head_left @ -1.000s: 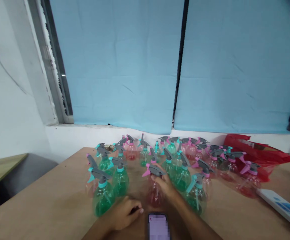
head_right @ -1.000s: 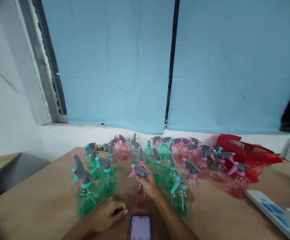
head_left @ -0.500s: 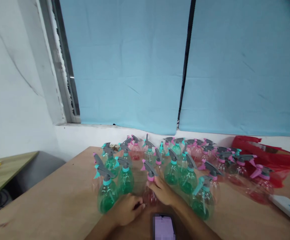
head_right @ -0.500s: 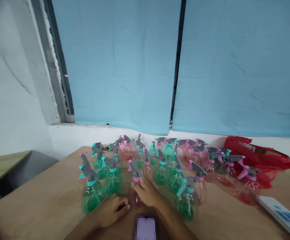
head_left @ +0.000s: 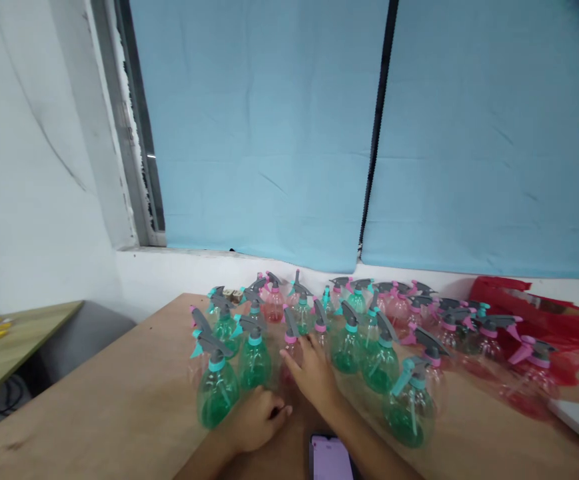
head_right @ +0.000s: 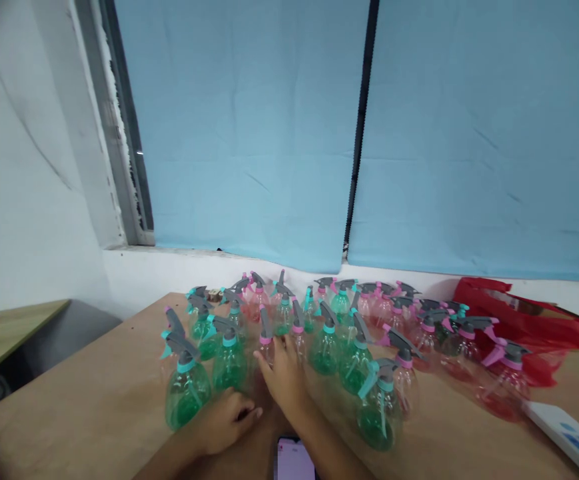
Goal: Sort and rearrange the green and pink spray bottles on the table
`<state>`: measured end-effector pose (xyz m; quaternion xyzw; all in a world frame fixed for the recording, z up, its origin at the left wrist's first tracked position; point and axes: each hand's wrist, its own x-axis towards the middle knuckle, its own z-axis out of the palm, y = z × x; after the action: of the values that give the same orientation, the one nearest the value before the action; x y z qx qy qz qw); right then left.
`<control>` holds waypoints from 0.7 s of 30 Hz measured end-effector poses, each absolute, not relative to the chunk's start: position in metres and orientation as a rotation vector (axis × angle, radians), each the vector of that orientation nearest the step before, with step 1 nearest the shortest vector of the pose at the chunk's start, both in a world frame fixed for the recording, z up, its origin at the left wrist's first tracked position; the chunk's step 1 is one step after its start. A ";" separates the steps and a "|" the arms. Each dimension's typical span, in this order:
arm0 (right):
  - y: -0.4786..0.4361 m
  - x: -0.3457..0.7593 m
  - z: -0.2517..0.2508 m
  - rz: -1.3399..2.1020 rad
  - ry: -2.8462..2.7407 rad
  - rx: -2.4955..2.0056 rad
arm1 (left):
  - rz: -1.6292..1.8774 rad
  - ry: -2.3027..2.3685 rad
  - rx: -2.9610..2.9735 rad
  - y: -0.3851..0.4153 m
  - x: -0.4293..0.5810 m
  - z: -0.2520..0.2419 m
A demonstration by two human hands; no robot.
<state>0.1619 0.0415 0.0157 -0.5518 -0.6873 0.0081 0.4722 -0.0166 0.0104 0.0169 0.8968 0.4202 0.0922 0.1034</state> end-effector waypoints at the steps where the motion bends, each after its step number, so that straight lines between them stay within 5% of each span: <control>1: 0.046 0.159 0.017 0.010 -1.673 -1.369 | 0.276 1.246 2.647 0.011 -0.017 0.015; 21: 0.028 0.126 0.081 0.164 -1.795 -1.155 | 0.258 1.104 2.561 0.017 -0.019 0.009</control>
<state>0.1259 0.0276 0.0811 -0.4732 -0.7358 0.0671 0.4798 -0.0189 0.0166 0.0089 0.9011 0.3885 0.0909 0.1698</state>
